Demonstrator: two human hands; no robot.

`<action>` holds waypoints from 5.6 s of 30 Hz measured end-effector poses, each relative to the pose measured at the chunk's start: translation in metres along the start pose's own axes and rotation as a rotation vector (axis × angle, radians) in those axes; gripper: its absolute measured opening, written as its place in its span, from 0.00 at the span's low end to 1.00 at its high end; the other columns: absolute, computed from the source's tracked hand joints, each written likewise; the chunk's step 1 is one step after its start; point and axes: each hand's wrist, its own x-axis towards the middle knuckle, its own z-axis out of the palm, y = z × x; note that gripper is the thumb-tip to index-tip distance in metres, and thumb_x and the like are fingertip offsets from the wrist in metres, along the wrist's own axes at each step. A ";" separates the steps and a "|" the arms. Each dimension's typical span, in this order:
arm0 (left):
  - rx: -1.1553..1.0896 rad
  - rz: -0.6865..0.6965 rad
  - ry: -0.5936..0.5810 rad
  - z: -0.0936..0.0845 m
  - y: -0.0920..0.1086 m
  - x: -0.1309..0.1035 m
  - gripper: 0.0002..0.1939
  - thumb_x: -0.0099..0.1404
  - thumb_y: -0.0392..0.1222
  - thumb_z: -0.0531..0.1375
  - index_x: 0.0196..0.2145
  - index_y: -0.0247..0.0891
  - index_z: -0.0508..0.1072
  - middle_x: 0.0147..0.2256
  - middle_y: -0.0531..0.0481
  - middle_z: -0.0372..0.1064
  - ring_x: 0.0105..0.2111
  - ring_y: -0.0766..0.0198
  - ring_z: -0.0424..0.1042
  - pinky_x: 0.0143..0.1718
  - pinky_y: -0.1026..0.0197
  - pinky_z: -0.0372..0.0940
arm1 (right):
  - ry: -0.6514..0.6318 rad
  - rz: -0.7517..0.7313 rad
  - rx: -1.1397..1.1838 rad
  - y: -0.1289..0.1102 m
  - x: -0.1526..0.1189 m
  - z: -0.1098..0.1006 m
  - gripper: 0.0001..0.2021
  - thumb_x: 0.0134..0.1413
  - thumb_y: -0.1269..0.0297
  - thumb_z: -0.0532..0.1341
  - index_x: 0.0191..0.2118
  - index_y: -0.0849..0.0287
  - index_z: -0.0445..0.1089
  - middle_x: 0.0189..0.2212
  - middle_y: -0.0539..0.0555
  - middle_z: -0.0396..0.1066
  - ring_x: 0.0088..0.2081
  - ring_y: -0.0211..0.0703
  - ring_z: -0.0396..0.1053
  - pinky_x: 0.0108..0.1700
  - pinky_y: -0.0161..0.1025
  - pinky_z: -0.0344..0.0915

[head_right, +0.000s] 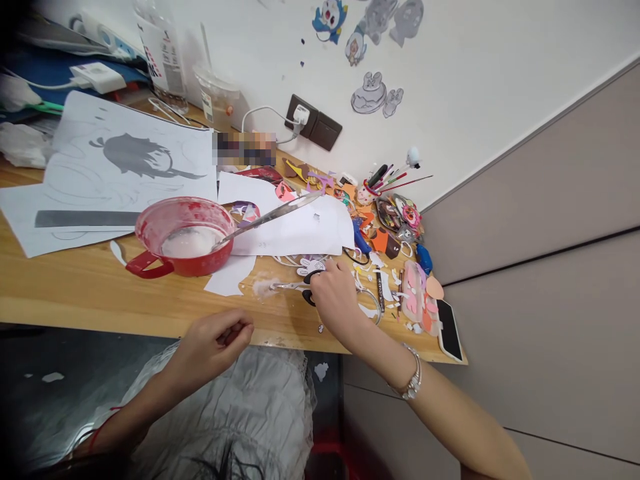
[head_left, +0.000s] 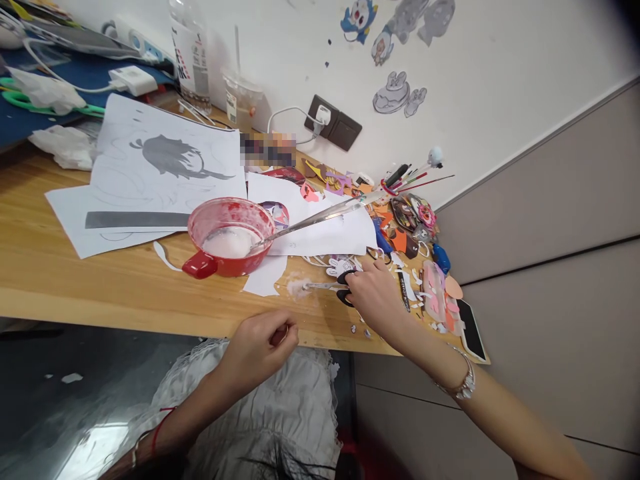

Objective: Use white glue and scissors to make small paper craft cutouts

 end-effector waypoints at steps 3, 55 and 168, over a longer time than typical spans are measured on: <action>0.007 -0.004 -0.009 0.000 -0.001 0.000 0.10 0.60 0.38 0.50 0.23 0.36 0.64 0.18 0.57 0.57 0.19 0.73 0.56 0.22 0.69 0.51 | -0.013 -0.004 0.007 0.000 0.001 0.001 0.06 0.48 0.70 0.62 0.23 0.61 0.72 0.22 0.57 0.70 0.35 0.48 0.62 0.33 0.41 0.43; -0.013 -0.024 -0.020 -0.004 0.003 0.001 0.10 0.60 0.40 0.49 0.23 0.36 0.64 0.18 0.57 0.58 0.19 0.72 0.57 0.22 0.69 0.52 | -0.017 -0.086 0.008 0.013 0.012 0.004 0.03 0.45 0.66 0.63 0.25 0.58 0.72 0.22 0.54 0.70 0.36 0.46 0.62 0.36 0.41 0.43; 0.374 0.400 -0.058 -0.047 -0.024 0.038 0.08 0.64 0.44 0.52 0.35 0.43 0.71 0.27 0.56 0.73 0.23 0.71 0.71 0.26 0.72 0.63 | -0.179 0.234 1.032 0.025 -0.056 0.038 0.07 0.47 0.66 0.60 0.27 0.58 0.59 0.21 0.45 0.62 0.22 0.31 0.56 0.24 0.30 0.47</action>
